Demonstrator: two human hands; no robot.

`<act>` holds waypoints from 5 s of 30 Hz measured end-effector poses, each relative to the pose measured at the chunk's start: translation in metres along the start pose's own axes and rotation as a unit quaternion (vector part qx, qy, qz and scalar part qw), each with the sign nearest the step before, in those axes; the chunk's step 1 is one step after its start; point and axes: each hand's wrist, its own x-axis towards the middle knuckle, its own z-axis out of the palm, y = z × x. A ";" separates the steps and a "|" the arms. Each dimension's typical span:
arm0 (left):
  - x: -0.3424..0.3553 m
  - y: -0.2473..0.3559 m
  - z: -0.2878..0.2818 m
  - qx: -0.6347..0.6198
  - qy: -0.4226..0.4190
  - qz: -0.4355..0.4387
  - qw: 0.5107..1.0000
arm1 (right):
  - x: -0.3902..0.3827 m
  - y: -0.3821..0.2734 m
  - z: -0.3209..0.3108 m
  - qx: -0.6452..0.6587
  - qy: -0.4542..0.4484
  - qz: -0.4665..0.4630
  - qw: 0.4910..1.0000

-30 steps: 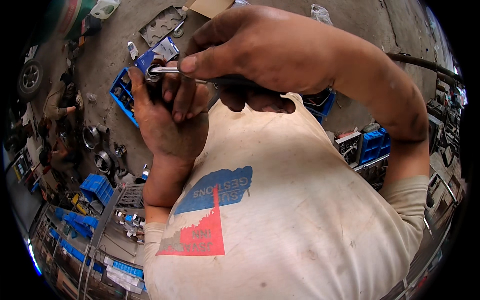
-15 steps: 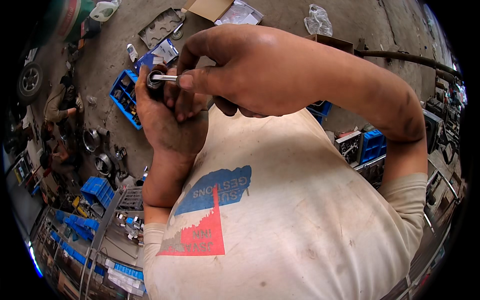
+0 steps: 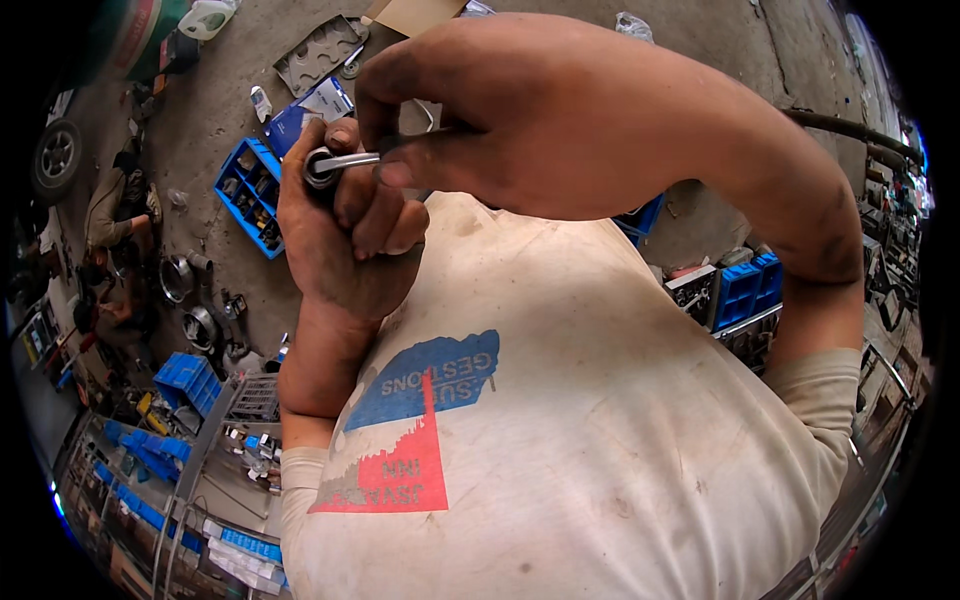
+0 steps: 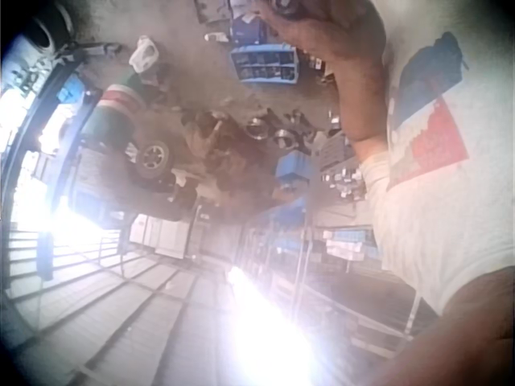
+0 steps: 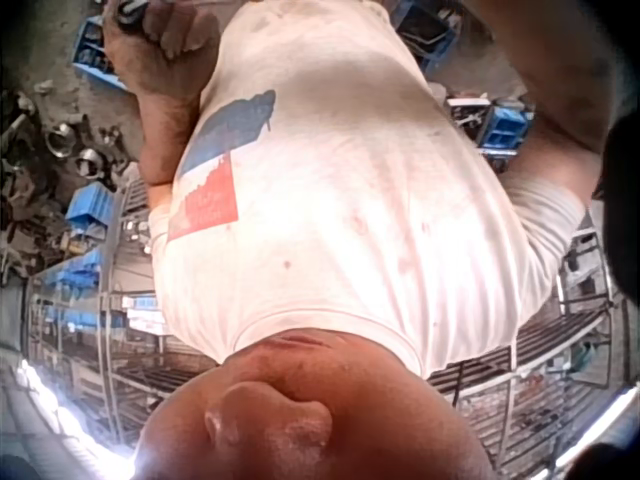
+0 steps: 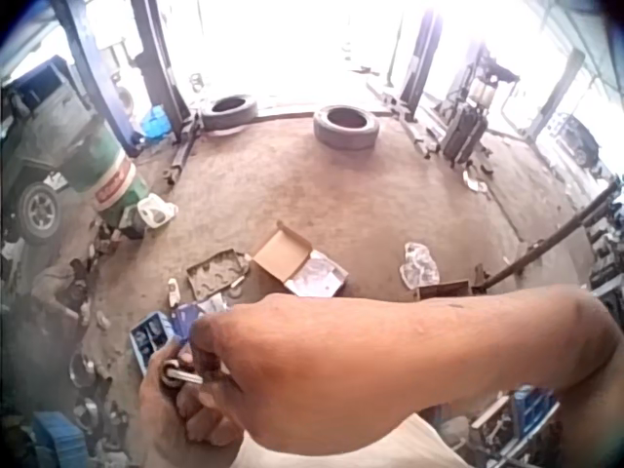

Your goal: The person sits on the floor sorting nuts and bolts from a pile into metal bowls. He then moves to a vehicle's wheel hub, removes a bolt, and uses a tool to clean the inside of a nut before placing it on a shelf.

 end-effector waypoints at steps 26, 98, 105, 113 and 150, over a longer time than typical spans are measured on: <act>-0.002 -0.004 -0.027 0.035 -0.082 -0.244 0.966 | 0.026 -0.004 -0.018 -0.107 -0.127 -0.075 0.983; -0.042 -0.021 0.005 0.298 -0.118 0.263 0.910 | -0.030 -0.074 -0.024 -0.272 -0.088 -0.068 0.956; -0.036 -0.021 0.002 0.238 -0.114 0.260 0.929 | -0.036 -0.077 -0.029 -0.252 -0.067 -0.063 0.963; -0.030 -0.025 0.009 0.257 -0.114 0.291 0.914 | -0.033 -0.082 -0.034 -0.238 -0.070 -0.062 0.967; -0.022 -0.025 0.013 0.058 -0.158 0.091 0.982 | -0.035 -0.032 -0.034 0.009 -0.053 0.069 0.996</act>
